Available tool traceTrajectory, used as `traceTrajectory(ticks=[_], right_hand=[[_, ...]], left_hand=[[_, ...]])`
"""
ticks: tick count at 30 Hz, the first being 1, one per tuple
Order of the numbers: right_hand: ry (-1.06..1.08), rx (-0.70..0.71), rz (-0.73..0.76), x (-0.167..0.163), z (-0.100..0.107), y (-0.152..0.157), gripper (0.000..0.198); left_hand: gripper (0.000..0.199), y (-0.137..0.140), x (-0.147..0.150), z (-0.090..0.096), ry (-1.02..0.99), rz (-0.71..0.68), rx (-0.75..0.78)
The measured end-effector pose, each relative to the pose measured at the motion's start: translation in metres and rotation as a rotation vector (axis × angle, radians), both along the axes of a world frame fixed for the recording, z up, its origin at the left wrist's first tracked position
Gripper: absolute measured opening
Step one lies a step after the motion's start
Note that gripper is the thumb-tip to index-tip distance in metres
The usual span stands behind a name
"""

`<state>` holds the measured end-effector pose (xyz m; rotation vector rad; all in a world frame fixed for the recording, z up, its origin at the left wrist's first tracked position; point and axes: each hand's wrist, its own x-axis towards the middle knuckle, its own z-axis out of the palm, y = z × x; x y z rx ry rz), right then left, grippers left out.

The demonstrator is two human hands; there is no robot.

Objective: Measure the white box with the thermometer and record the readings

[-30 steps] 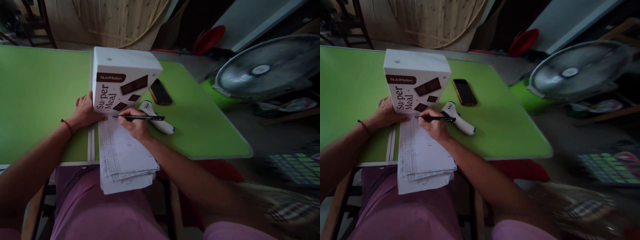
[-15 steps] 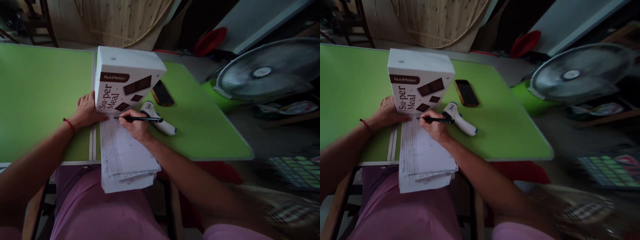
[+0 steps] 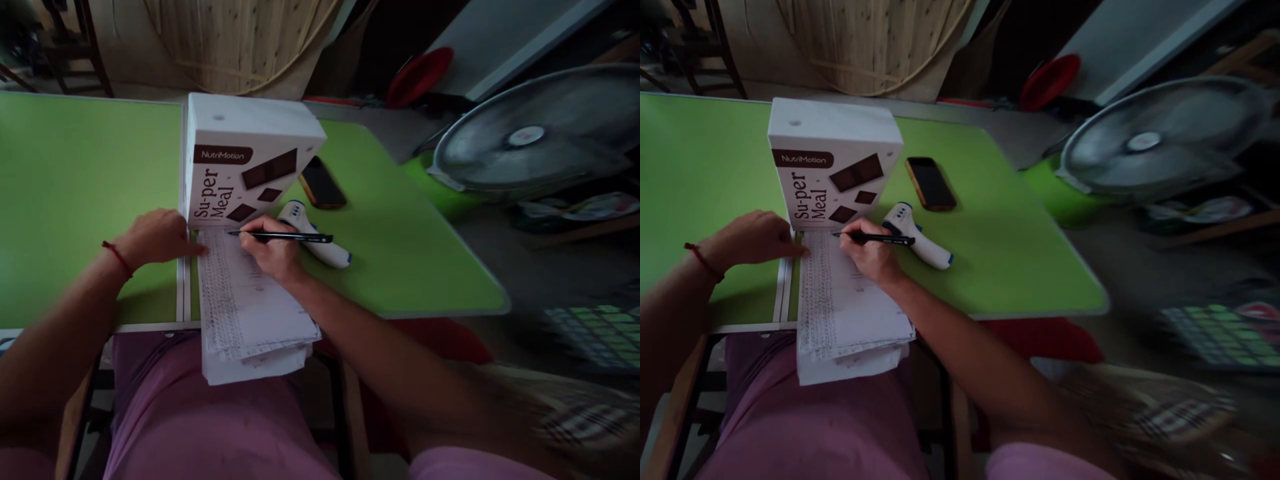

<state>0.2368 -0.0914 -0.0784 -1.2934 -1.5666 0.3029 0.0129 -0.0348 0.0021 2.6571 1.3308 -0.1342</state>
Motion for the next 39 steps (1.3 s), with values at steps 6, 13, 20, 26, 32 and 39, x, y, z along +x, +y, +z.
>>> traceTrajectory(ticks=[6,13,20,26,32,39], right_hand=[[-0.032,-0.009,-0.027,0.001,-0.003,0.002,0.008],[-0.057,0.008,-0.034,-0.001,-0.004,0.003,0.007],[-0.041,0.004,0.008,-0.001,-0.004,0.002,0.008],[-0.027,-0.016,0.012,0.0,-0.003,0.002,0.008],[-0.015,-0.01,-0.008,0.0,-0.003,0.001,0.008],[-0.025,0.001,-0.057,-0.001,-0.004,0.001,0.007]], left_hand=[[0.034,-0.035,0.014,0.016,-0.034,-0.269,-0.184],[0.069,-0.041,0.023,0.007,0.143,-0.274,-0.101],[0.068,-0.045,0.025,0.006,0.172,-0.254,-0.072],[0.068,-0.043,0.024,0.002,0.147,-0.256,-0.067],[0.066,-0.043,0.024,0.003,0.163,-0.262,-0.061],[0.069,-0.042,0.023,0.002,0.161,-0.25,-0.056]])
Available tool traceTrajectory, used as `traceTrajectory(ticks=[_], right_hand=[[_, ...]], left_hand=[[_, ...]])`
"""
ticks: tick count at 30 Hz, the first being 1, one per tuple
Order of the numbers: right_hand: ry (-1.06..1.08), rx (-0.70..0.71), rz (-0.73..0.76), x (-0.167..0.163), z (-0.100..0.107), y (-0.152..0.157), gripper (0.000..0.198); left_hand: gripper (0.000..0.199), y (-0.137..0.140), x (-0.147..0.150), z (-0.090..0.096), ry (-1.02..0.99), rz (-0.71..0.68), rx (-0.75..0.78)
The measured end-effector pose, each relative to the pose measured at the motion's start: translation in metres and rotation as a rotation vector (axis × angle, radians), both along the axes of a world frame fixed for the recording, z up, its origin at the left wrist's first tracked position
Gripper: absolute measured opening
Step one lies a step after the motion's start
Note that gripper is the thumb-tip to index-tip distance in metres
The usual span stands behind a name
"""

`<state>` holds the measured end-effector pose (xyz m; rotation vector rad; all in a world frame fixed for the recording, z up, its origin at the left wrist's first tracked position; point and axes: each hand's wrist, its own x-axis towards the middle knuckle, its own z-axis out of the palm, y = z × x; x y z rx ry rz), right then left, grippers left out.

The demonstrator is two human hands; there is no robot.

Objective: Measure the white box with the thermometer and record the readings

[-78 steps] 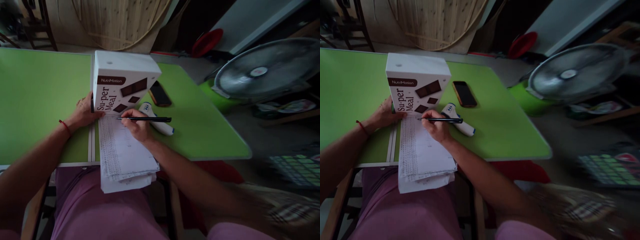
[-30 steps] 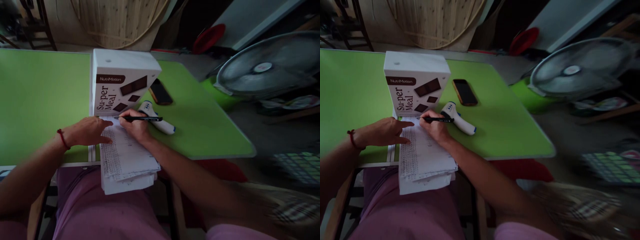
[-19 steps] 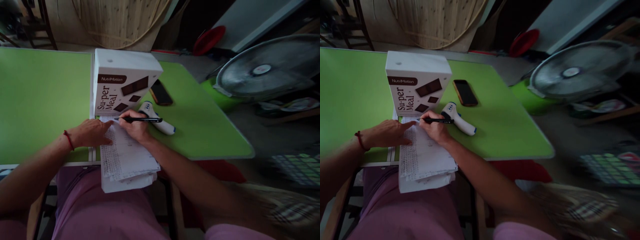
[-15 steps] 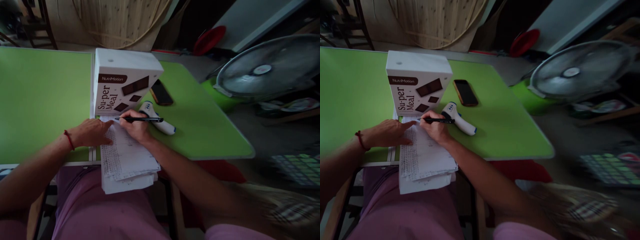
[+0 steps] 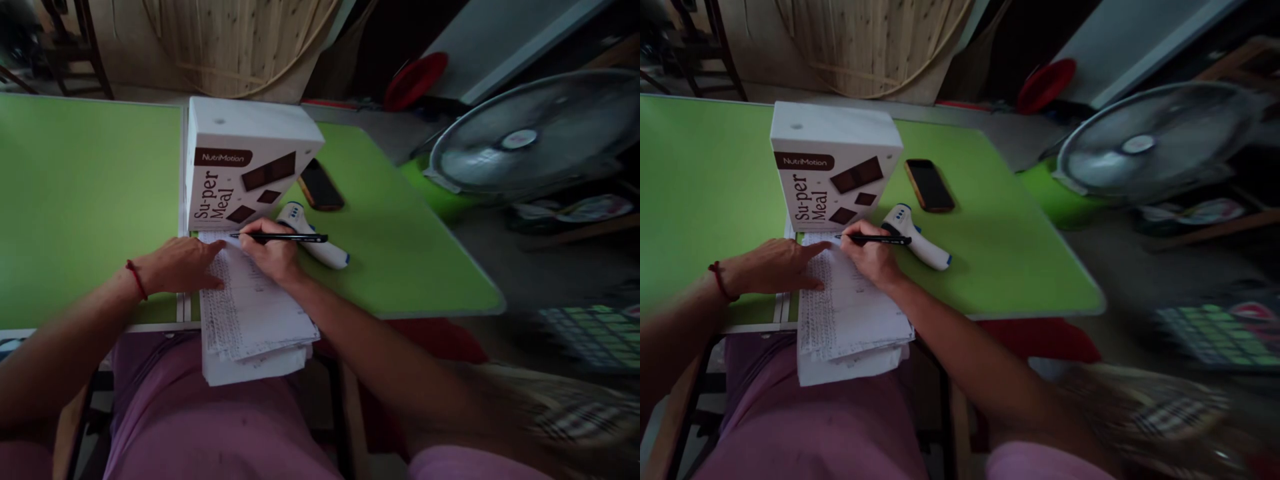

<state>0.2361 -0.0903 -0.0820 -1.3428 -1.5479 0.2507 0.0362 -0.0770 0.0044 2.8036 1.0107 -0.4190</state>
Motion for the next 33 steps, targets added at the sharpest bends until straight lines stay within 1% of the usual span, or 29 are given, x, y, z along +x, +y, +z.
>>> traceTrajectory(ticks=[8,14,18,27,33], right_hand=[[-0.017,0.009,0.038,-0.0001,0.0012,0.0001,0.01],[-0.019,-0.02,0.038,0.0004,0.0008,-0.001,0.009],[-0.007,0.009,0.035,0.0045,-0.0016,-0.0009,0.008],[-0.086,0.061,-0.026,0.0071,-0.0058,0.0007,0.009],[-0.105,0.035,-0.058,0.0055,-0.005,-0.0002,0.009]], left_hand=[[0.069,-0.0005,0.001,0.0007,0.006,0.006,-0.014],[0.07,-0.0008,0.0008,0.0012,-0.001,0.0,-0.018],[0.07,0.0005,0.0011,0.0004,-0.005,0.004,-0.024],[0.068,-0.0023,0.0003,0.0055,0.024,0.01,-0.035],[0.068,-0.0018,0.0016,0.0037,0.017,0.006,-0.017]])
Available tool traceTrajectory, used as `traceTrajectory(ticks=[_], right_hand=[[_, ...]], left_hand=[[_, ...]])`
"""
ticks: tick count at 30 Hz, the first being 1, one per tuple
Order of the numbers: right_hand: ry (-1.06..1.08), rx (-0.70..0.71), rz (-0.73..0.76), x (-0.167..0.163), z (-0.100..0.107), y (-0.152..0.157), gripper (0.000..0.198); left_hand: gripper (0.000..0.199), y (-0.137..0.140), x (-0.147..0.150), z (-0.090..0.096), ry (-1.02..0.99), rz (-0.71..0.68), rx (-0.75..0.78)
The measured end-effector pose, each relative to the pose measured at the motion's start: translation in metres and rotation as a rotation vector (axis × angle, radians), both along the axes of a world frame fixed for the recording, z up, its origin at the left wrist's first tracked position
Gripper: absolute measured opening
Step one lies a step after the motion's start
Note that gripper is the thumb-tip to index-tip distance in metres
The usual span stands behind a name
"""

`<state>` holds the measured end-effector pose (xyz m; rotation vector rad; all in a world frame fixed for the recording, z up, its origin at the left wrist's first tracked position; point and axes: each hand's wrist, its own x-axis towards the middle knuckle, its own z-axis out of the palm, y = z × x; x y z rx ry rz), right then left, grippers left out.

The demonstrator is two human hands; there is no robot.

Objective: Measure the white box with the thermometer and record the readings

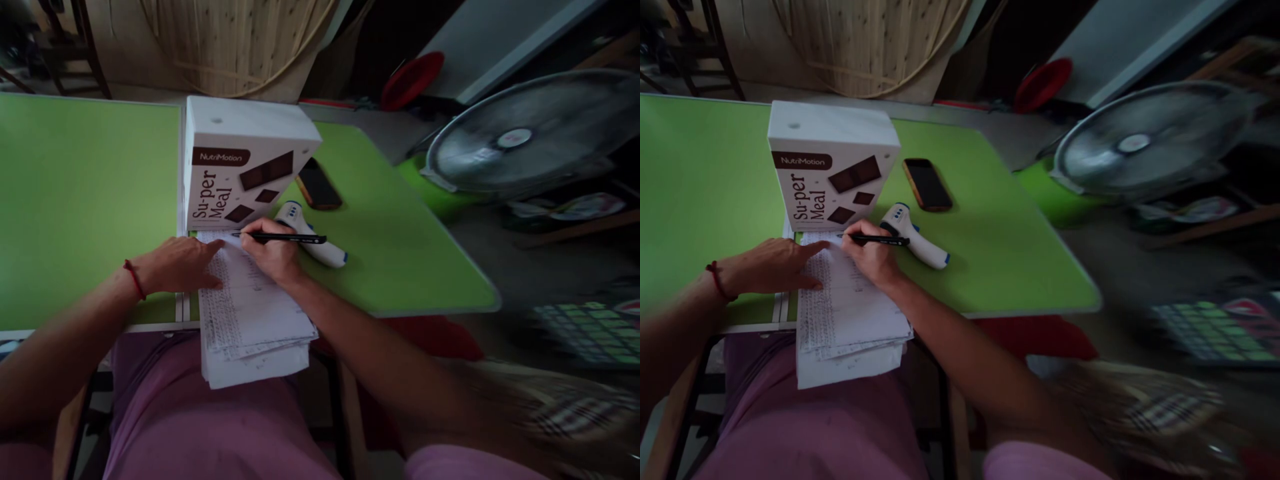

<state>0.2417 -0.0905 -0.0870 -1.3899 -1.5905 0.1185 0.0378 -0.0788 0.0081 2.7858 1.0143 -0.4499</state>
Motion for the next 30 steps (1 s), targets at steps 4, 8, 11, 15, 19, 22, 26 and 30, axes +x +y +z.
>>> traceTrajectory(ticks=[4,8,11,15,19,22,26,30], right_hand=[[-0.02,0.001,0.019,0.0014,0.0002,-0.0002,0.008],[-0.041,0.007,0.032,0.0025,-0.0004,0.0,0.01],[-0.015,0.017,0.018,0.0024,-0.0008,-0.0003,0.011],[0.023,0.038,0.029,0.002,-0.0011,-0.0004,0.01],[0.043,0.046,0.068,0.0015,-0.0009,-0.0001,0.01],[0.044,0.014,0.061,0.0003,-0.0004,-0.0005,0.009],[0.047,-0.004,0.037,-0.0009,0.0008,-0.0008,0.009],[0.025,-0.037,0.042,-0.0005,0.0016,-0.0007,0.007]], left_hand=[[0.068,0.0002,0.0003,0.0004,0.0,0.006,-0.001],[0.068,-0.0002,-0.0002,0.0014,-0.005,0.018,-0.02],[0.068,-0.0005,-0.0007,0.0012,-0.018,0.006,-0.018],[0.067,-0.0006,-0.0007,0.0003,-0.021,0.009,-0.02],[0.066,0.0002,-0.0004,-0.0002,-0.034,0.009,-0.023],[0.067,0.0007,-0.0006,-0.0004,-0.022,0.011,-0.022],[0.067,0.0006,-0.0005,-0.0003,-0.009,0.013,-0.016],[0.067,0.0007,0.0,0.0001,-0.001,-0.001,-0.012]])
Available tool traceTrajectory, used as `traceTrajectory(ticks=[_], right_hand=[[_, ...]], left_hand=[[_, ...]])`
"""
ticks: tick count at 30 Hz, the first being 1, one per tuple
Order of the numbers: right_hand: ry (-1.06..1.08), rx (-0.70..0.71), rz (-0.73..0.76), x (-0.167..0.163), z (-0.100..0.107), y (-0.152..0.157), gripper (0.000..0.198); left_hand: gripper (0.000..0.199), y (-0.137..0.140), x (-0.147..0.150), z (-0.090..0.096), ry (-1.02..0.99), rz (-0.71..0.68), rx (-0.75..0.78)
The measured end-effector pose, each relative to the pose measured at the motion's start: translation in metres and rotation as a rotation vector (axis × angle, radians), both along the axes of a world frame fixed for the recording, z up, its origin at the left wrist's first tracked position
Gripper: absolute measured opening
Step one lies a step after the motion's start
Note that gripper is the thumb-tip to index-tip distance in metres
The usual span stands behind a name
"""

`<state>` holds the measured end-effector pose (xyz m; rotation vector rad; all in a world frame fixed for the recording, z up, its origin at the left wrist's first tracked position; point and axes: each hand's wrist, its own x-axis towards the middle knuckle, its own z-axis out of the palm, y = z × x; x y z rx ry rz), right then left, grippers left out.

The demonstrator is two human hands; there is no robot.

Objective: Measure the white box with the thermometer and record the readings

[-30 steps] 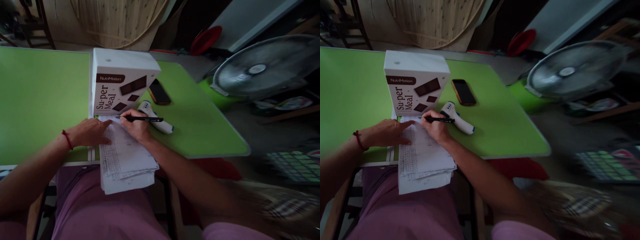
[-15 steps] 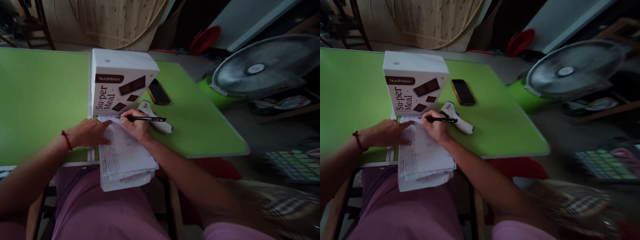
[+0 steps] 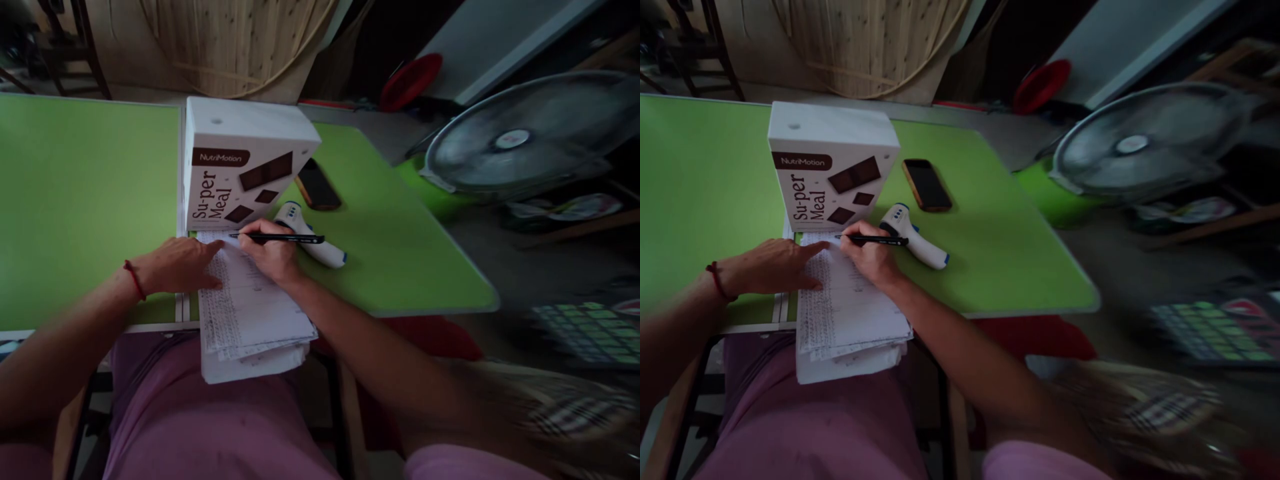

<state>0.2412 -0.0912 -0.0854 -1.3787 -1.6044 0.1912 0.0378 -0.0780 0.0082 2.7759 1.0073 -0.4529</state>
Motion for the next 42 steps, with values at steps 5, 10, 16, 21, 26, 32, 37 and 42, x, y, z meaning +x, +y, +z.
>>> traceTrajectory(ticks=[5,10,16,21,26,32,37,42], right_hand=[[-0.003,0.002,0.017,0.001,-0.001,0.001,0.009],[-0.039,0.028,-0.008,0.001,0.004,-0.001,0.008],[-0.355,0.154,-0.05,0.012,0.029,-0.025,0.015],[-0.697,0.096,-0.1,0.03,0.036,-0.053,0.027],[-0.811,0.032,-0.145,0.039,0.021,-0.072,0.023],[-0.729,0.106,-0.108,0.027,0.011,-0.084,0.025],[-0.674,0.192,-0.053,0.024,0.003,-0.083,0.018],[-0.576,0.194,-0.052,0.028,-0.013,-0.078,0.022]], left_hand=[[0.068,0.001,-0.001,-0.001,-0.004,-0.002,0.012],[0.07,0.001,-0.001,-0.002,-0.057,0.004,-0.019],[0.069,0.0,-0.002,-0.003,-0.047,0.004,-0.015],[0.064,0.003,-0.004,-0.004,-0.102,0.006,-0.037],[0.02,0.009,-0.007,-0.002,-0.503,0.141,0.024],[0.046,0.03,-0.017,-0.007,-1.069,0.462,0.366],[0.095,0.059,-0.02,-0.028,-0.979,0.443,0.017],[0.093,0.069,-0.017,-0.038,-1.003,0.446,-0.13]])
